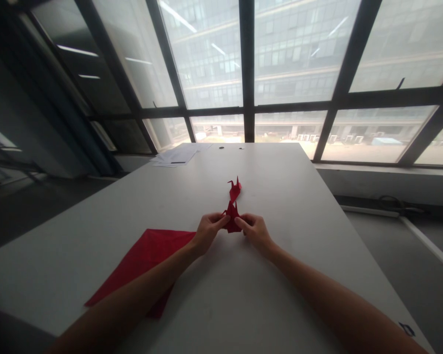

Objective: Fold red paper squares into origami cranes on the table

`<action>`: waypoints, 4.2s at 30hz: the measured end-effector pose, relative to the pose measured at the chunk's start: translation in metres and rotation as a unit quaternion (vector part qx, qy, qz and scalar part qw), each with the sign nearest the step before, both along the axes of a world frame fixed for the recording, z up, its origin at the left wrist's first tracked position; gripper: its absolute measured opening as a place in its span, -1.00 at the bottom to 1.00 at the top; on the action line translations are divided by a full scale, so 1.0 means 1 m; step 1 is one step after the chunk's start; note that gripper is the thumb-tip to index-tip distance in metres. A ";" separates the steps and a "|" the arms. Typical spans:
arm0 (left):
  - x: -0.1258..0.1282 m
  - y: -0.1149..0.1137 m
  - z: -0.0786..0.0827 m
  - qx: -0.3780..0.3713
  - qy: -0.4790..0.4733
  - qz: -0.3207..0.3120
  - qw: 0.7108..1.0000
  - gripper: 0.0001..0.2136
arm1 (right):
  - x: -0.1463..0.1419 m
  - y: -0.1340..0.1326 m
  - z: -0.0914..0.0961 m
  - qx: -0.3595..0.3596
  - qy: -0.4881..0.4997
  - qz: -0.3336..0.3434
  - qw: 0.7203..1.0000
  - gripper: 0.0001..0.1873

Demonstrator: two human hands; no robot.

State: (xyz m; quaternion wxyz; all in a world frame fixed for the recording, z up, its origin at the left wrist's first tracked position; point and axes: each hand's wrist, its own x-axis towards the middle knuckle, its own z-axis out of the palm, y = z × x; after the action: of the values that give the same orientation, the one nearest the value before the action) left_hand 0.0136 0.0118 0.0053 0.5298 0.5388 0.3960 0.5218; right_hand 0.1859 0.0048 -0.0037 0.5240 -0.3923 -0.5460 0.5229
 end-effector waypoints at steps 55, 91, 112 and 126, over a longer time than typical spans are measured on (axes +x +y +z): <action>0.004 -0.003 0.001 -0.093 -0.033 -0.034 0.995 -0.67 | 0.001 0.004 -0.006 0.057 0.019 -0.054 0.997 -0.64; 0.000 -0.004 -0.004 -0.088 -0.004 -0.096 0.991 -0.63 | 0.008 0.009 -0.008 0.041 -0.059 -0.024 0.997 -0.62; 0.002 -0.004 -0.003 -0.071 -0.002 -0.091 0.993 -0.65 | 0.009 0.009 -0.008 0.015 -0.011 -0.005 1.000 -0.66; 0.006 -0.005 -0.006 -0.048 -0.028 -0.067 0.996 -0.65 | 0.006 0.008 -0.011 -0.019 0.062 0.009 0.998 -0.66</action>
State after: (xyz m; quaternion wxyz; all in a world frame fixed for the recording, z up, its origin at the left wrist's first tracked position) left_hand 0.0201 0.0070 -0.0006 0.5996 0.5232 0.3689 0.4802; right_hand 0.1918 0.0124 -0.0143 0.5445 -0.3646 -0.5059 0.5609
